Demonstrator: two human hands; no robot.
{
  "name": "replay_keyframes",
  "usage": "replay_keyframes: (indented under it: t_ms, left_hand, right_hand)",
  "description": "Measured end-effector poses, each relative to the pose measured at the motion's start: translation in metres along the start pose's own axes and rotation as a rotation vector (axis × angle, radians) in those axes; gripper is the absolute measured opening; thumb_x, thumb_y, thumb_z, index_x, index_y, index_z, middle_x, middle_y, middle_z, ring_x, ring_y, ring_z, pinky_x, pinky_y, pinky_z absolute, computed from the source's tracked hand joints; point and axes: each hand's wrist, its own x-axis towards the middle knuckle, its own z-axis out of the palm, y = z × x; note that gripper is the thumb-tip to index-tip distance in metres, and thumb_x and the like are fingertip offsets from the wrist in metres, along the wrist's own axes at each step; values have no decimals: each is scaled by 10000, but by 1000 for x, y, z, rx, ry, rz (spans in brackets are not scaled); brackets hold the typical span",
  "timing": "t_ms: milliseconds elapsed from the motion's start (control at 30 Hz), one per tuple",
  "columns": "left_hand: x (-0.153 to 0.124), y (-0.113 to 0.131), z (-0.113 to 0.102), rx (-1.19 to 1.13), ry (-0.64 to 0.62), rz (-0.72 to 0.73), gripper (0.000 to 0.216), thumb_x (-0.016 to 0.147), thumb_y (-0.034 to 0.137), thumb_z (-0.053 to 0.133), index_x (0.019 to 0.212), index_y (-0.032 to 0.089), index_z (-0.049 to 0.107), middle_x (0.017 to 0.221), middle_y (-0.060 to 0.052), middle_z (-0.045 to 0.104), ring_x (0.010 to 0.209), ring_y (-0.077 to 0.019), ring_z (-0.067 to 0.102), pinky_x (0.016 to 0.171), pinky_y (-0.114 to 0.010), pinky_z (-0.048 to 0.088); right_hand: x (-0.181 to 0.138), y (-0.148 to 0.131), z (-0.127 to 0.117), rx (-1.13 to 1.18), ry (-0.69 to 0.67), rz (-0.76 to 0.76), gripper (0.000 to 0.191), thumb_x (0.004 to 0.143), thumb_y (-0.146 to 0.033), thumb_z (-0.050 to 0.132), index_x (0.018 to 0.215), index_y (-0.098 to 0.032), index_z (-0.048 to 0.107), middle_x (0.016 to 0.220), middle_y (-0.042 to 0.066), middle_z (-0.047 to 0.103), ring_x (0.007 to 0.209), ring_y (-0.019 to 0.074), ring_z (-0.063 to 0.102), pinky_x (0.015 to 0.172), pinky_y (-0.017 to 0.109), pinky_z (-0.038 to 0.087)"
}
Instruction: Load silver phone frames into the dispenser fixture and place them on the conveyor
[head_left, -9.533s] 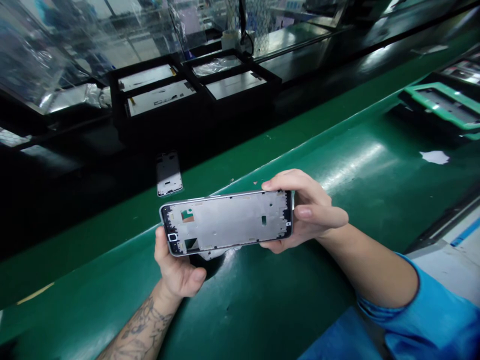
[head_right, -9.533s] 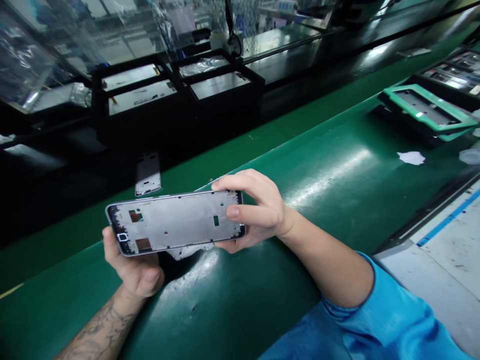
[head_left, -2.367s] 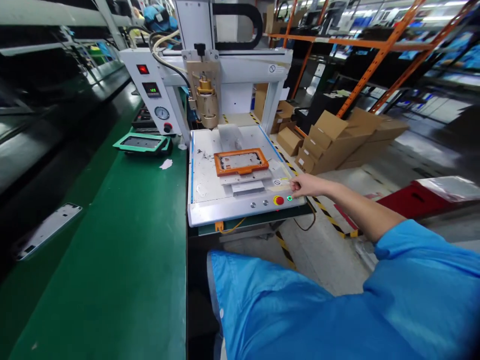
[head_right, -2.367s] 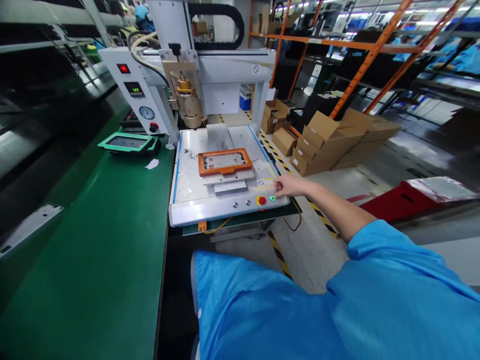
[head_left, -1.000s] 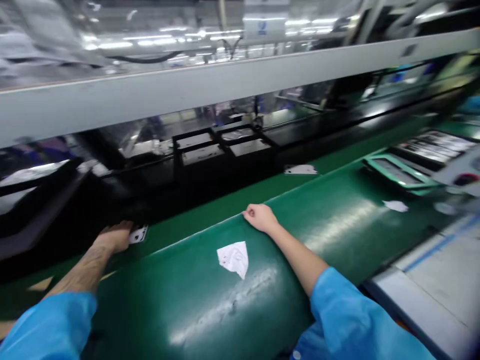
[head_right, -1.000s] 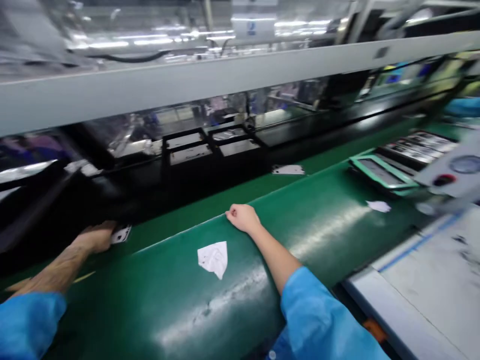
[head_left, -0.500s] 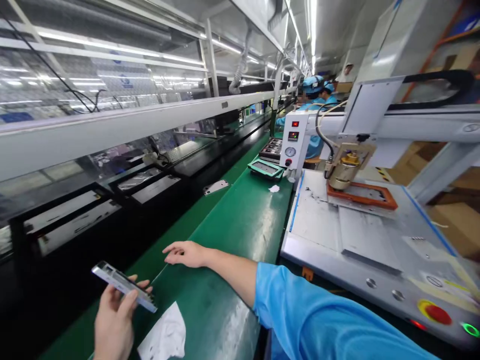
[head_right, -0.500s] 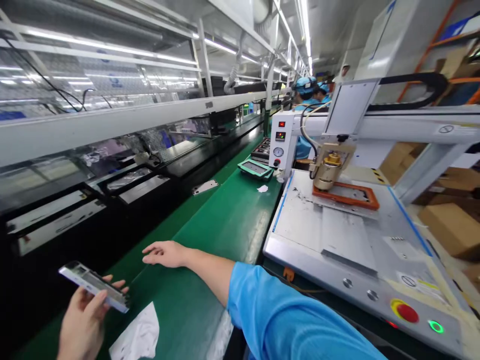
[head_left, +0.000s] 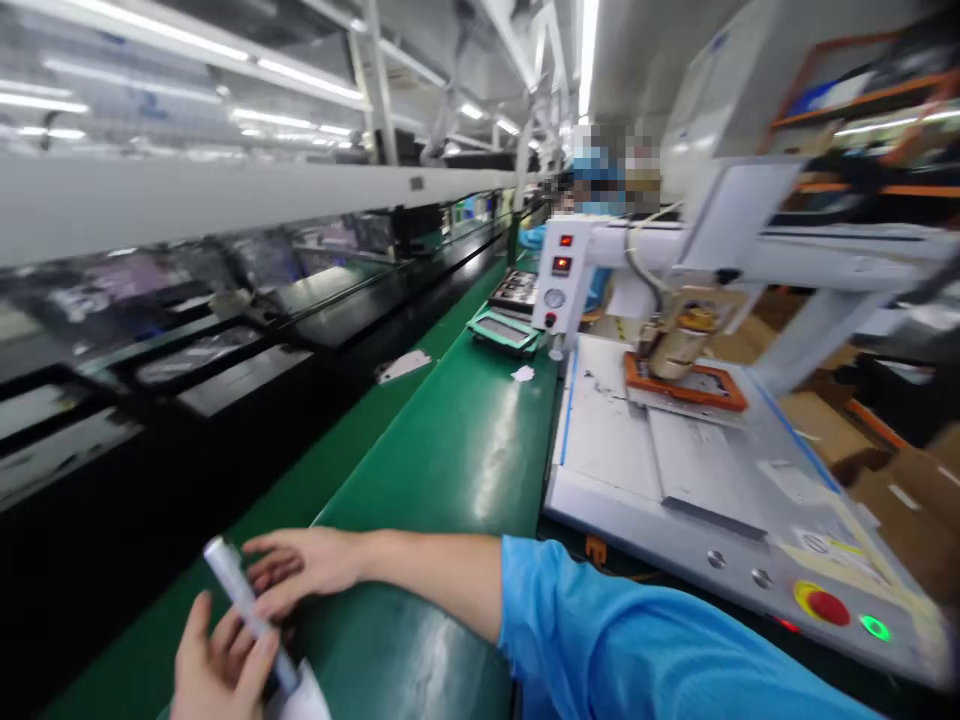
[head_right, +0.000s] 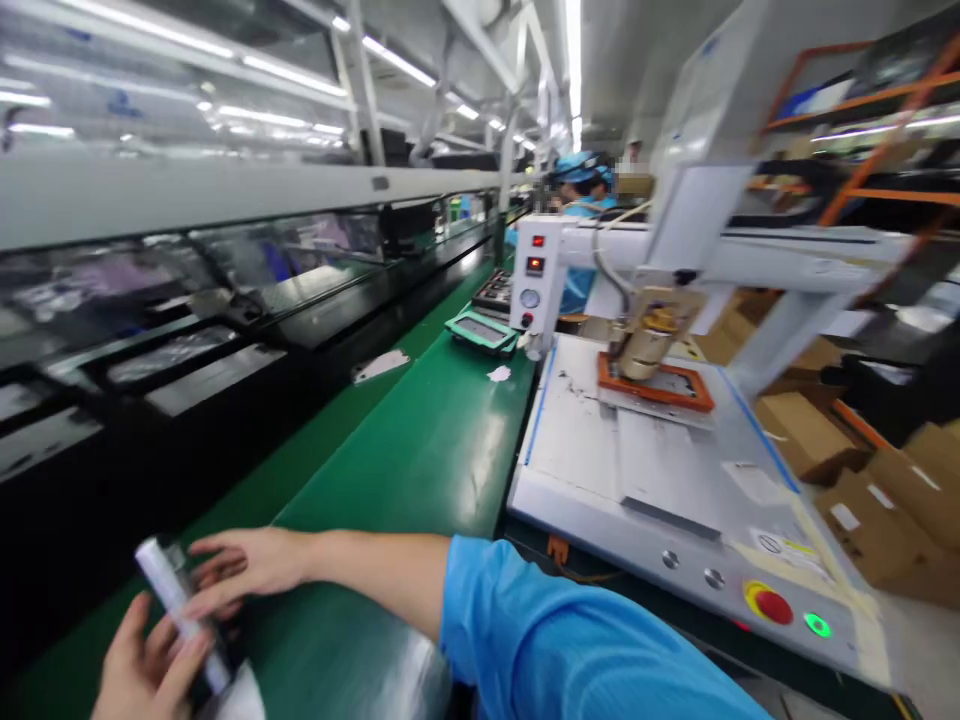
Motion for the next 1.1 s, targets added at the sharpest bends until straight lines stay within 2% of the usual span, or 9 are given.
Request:
replay_keyframes:
  t_ms: [133, 200, 300, 433, 533, 633, 733, 900, 1100]
  left_hand:
    - [-28, 31, 21, -66, -60, 119, 1220, 650, 554, 867, 1598, 244, 164, 1508, -201, 481, 1326, -331, 562, 1106, -501, 498]
    - [-30, 35, 22, -170, -111, 154, 1176, 698, 579, 837, 1593, 227, 160, 1498, -223, 484, 1248, -312, 616, 1022, -466, 554]
    - [-35, 33, 17, -325, -202, 146, 903, 851, 605, 703, 1551, 215, 285, 1404, -209, 580, 1144, -276, 672, 908, -396, 593]
    - [-46, 29, 13, -446, -322, 119, 639, 954, 586, 582, 1455, 241, 387, 1068, -110, 721, 855, -216, 730, 685, -317, 594]
    - [-47, 31, 14, -468, -305, 197, 557, 941, 573, 627, 1349, 259, 415, 908, -45, 722, 720, -182, 710, 613, -282, 573]
    - [-46, 35, 15, -448, -301, 212, 601, 923, 548, 678, 1357, 268, 370, 872, -19, 717, 674, -171, 695, 608, -280, 567]
    - [-46, 36, 16, -422, -312, 180, 685, 923, 574, 666, 1424, 266, 315, 824, 0, 708, 623, -161, 670, 582, -265, 537]
    - [-44, 30, 16, -414, -253, 178, 580, 937, 595, 628, 1350, 232, 443, 722, 10, 679, 595, -152, 637, 582, -258, 513]
    - [-43, 28, 16, -435, -280, 210, 545, 942, 554, 647, 1354, 245, 468, 654, 55, 607, 489, -108, 530, 533, -229, 465]
  right_hand:
    - [-25, -15, 19, 94, 76, -102, 818, 512, -450, 998, 1211, -190, 664, 1085, 56, 722, 972, 210, 697, 975, 379, 545]
    - [-30, -22, 19, 204, 79, -118, 832, 541, -521, 974, 1228, -174, 658, 1088, 72, 727, 964, 219, 697, 958, 373, 554]
    - [-35, -33, 15, 376, -17, -89, 776, 676, -634, 858, 1249, -154, 648, 1096, 96, 721, 931, 219, 690, 904, 359, 571]
    - [-47, -48, 17, 462, -132, -9, 863, 887, -850, 427, 1315, -122, 602, 1093, 123, 701, 860, 212, 677, 849, 380, 576]
    - [-52, -54, 21, 498, -171, 53, 1012, 874, -929, 195, 1341, -114, 572, 1059, 128, 688, 837, 218, 670, 797, 388, 580]
    - [-52, -54, 25, 559, -192, 74, 1065, 849, -949, 118, 1324, -113, 575, 1040, 129, 680, 841, 211, 652, 783, 382, 581]
    - [-53, -52, 29, 615, -227, 76, 1098, 832, -960, 91, 1324, -108, 577, 1041, 134, 674, 861, 207, 635, 761, 372, 583]
    - [-55, -53, 32, 653, -259, 78, 1108, 830, -962, 80, 1313, -104, 589, 1031, 134, 666, 878, 217, 632, 744, 378, 589]
    - [-55, -53, 32, 666, -251, 101, 1100, 829, -965, 88, 1320, -109, 573, 1027, 136, 669, 862, 220, 632, 717, 379, 589]
